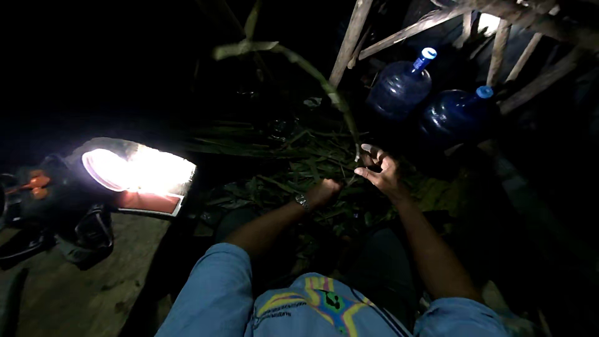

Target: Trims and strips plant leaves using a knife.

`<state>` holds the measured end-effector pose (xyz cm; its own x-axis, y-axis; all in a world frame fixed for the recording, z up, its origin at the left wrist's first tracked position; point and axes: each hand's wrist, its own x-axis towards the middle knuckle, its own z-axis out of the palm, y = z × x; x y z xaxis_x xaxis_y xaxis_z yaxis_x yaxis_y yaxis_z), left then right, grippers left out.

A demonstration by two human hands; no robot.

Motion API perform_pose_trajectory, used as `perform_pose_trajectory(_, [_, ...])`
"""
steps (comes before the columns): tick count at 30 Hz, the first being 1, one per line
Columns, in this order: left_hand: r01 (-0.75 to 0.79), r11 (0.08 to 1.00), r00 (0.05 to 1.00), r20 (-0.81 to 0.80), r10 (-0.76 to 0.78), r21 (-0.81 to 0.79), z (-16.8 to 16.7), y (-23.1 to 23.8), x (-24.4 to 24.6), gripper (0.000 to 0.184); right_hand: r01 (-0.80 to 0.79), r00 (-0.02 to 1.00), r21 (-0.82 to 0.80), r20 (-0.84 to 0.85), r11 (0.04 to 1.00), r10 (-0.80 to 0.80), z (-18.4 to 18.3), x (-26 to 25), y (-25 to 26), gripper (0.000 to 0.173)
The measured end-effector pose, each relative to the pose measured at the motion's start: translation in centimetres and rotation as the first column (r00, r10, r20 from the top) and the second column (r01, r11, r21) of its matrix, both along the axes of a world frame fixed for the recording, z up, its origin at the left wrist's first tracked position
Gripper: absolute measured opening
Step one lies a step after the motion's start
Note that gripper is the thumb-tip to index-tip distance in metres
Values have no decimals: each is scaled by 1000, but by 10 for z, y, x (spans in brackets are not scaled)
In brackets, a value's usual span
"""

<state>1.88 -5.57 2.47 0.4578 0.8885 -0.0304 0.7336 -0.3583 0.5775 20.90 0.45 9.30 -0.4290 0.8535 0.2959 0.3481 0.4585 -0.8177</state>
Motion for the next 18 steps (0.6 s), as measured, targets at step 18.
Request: perform_pose_trajectory(18, [-139, 989, 822, 549, 148, -59, 18, 33, -30, 28, 8, 997, -389, -68, 921, -37, -13, -17, 6, 26])
